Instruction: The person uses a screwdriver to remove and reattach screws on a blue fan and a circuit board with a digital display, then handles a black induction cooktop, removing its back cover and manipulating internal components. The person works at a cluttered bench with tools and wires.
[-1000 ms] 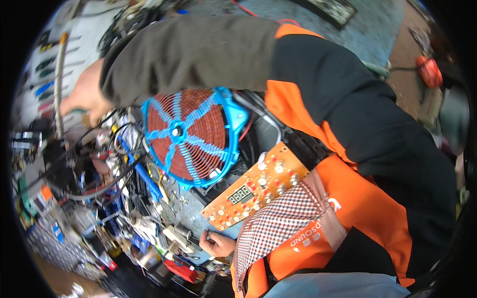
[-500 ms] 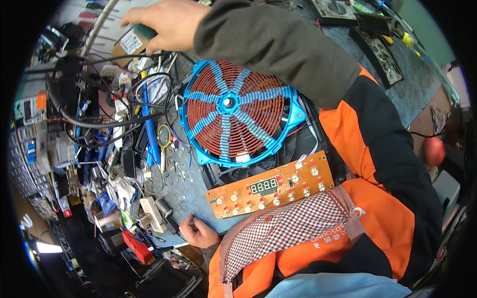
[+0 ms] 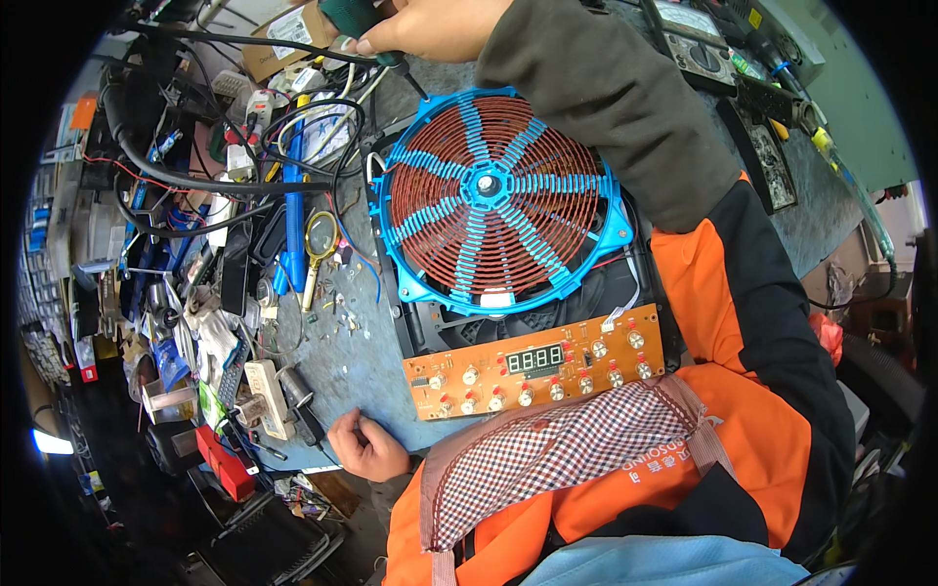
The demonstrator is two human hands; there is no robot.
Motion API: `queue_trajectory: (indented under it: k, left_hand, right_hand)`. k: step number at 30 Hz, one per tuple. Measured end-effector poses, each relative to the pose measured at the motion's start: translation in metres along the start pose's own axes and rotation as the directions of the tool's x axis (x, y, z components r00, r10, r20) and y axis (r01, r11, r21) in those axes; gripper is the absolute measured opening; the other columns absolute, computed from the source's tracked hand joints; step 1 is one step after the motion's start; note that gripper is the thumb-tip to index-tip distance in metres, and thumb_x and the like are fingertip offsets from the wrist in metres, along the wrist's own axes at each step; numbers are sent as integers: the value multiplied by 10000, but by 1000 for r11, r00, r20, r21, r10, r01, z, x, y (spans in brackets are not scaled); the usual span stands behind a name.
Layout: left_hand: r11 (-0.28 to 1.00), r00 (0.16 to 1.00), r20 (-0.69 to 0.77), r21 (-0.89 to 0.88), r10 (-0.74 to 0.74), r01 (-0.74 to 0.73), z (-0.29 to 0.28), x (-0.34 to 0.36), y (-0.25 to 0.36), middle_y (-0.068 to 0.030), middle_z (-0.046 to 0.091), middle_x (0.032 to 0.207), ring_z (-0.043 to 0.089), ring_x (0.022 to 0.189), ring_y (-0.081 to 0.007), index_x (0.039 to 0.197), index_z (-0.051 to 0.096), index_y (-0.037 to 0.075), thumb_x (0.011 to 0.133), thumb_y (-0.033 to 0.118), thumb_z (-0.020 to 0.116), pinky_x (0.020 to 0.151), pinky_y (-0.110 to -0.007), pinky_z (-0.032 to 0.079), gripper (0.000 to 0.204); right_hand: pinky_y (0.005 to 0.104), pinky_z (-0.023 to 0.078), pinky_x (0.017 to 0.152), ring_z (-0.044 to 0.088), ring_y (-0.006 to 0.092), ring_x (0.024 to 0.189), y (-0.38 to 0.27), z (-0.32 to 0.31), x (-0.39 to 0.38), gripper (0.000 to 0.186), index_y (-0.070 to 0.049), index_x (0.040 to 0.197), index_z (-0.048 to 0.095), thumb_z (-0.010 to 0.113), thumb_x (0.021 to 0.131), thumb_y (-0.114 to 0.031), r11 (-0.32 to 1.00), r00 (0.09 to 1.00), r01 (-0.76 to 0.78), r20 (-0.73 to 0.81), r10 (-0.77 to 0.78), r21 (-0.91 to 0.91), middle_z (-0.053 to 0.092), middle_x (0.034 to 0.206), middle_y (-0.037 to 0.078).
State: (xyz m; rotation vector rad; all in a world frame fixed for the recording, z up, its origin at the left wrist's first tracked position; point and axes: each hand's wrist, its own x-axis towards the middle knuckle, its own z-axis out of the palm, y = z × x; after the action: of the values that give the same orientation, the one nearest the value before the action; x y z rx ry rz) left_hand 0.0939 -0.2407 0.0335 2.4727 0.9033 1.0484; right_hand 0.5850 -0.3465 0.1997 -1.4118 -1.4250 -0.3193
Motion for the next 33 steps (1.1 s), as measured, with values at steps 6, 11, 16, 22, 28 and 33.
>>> queue_trajectory:
  k: [6, 11, 16, 22, 28, 33]
  left_hand:
    - [999, 999, -5, 8, -44, 44, 0, -4, -1, -122, 625, 983, 515, 719, -172, 1033, 691, -38, 904, -108, 572, 607, -309, 398, 189]
    - [997, 998, -5, -34, -64, 64, 2, 1, 1, -129, 628, 988, 530, 730, -190, 1031, 693, -38, 896, -111, 575, 616, -318, 416, 193]
    - [999, 999, -22, -38, 33, -34, 4, 13, 5, -178, 658, 984, 621, 784, -275, 1010, 702, -26, 874, -109, 591, 686, -350, 499, 194]
    - [996, 993, -81, -32, -85, 83, 2, -4, 5, -168, 667, 974, 648, 769, -279, 993, 711, -15, 843, -129, 616, 649, -342, 517, 211]
    - [995, 991, -92, -34, -94, 91, -1, -1, 10, -161, 676, 969, 665, 757, -279, 989, 712, -4, 831, -116, 643, 632, -340, 523, 206]
    - [990, 985, -100, -53, -139, 134, -7, -6, 8, -154, 683, 965, 666, 731, -281, 981, 715, 5, 825, -100, 653, 627, -343, 525, 198]
  right_hand:
    - [443, 525, 990, 657, 424, 1147, 0, 2, -5, 609, -45, 1470, 524, 709, 909, -194, 995, 999, -32, 9, 33, -99, 659, 1276, 261]
    - [444, 510, 1014, 653, 392, 1181, 7, 7, -13, 621, -65, 1500, 489, 699, 925, -171, 918, 968, 96, -178, -176, -386, 627, 1348, 255]
    - [324, 519, 939, 601, 172, 1081, -1, -17, -1, 686, -66, 1543, 454, 641, 895, 62, 884, 958, -258, 219, 183, 389, 633, 1312, 117]
    - [355, 535, 955, 667, 241, 1077, -37, 15, -6, 666, -58, 1457, 570, 786, 828, -32, 978, 978, -207, -5, 207, 7, 682, 1249, 154]
    - [394, 511, 1044, 654, 287, 1194, -61, 33, -3, 676, -14, 1456, 556, 786, 820, -28, 919, 991, -124, -98, 94, -375, 671, 1301, 184]
    - [329, 544, 990, 657, 202, 1155, -3, 19, -11, 634, -91, 1525, 507, 660, 925, 46, 926, 969, -247, 58, 240, 284, 646, 1341, 86]
